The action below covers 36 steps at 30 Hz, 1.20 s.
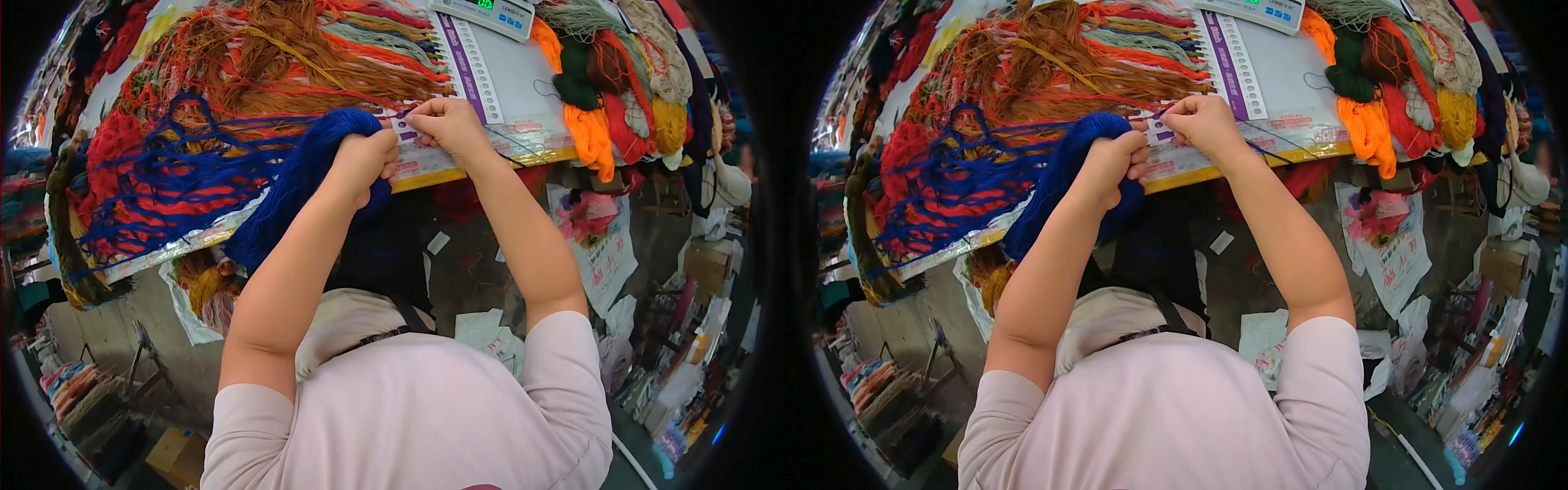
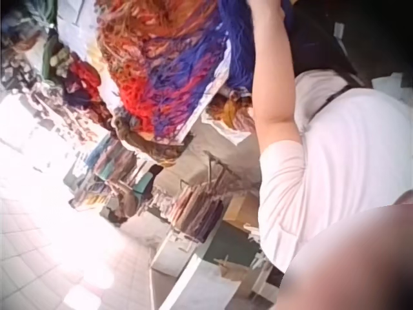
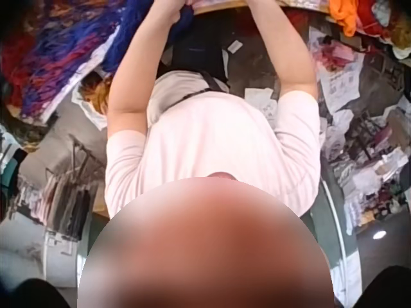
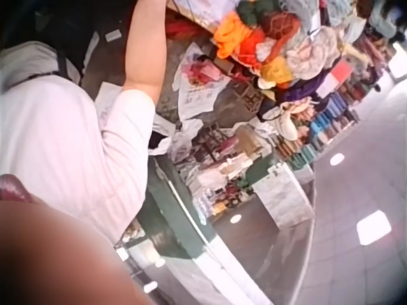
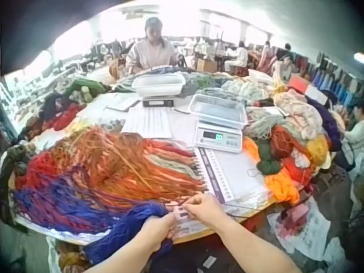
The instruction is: Organize and thread individual strands of colored yarn into a reference sample card.
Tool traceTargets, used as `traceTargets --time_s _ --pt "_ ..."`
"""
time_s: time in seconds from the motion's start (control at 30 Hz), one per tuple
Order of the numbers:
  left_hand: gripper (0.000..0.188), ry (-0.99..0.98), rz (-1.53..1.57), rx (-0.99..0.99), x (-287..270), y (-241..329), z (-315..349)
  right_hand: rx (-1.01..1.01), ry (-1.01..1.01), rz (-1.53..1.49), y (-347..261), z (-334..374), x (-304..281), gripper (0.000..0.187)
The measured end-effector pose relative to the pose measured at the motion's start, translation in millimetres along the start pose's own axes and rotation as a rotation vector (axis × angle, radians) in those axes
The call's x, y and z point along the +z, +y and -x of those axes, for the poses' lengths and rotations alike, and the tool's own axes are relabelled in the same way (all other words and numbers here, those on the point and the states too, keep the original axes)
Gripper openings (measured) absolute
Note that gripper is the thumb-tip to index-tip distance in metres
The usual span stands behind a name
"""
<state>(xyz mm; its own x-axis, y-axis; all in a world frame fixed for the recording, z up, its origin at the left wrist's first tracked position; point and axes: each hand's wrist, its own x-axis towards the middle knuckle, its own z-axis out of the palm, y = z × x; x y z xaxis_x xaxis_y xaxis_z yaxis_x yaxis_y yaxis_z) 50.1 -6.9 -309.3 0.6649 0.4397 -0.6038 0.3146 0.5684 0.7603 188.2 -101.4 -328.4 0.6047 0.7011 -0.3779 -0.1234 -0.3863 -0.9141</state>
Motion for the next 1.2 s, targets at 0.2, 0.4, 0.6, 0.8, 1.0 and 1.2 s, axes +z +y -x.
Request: traceTargets --time_s 0.2,0.4,0.6,0.8,1.0,1.2 --pt "0.025 0.013 -0.064 -0.008 4 1 -25 0.038 -0.026 -0.010 -1 -1 -1 0.011" --pt "0.026 0.107 -0.468 -0.056 5 -5 -42 -0.265 -0.035 0.110 25 -4 -6 0.014" --pt "0.029 0.105 -0.371 0.005 0 -13 -47 -0.155 -0.096 -0.029 19 7 -5 0.021" --pt "0.009 0.185 0.041 0.240 -46 23 -13 -0.408 0.059 0.484 7 16 0 0.016" --pt "0.012 0.009 0.542 0.228 -72 41 -7 -0.585 0.164 0.904 6 21 5 0.010" --pt "0.015 -0.331 0.367 0.224 -37 27 -13 -0.623 0.160 0.676 -1 17 0 0.008"
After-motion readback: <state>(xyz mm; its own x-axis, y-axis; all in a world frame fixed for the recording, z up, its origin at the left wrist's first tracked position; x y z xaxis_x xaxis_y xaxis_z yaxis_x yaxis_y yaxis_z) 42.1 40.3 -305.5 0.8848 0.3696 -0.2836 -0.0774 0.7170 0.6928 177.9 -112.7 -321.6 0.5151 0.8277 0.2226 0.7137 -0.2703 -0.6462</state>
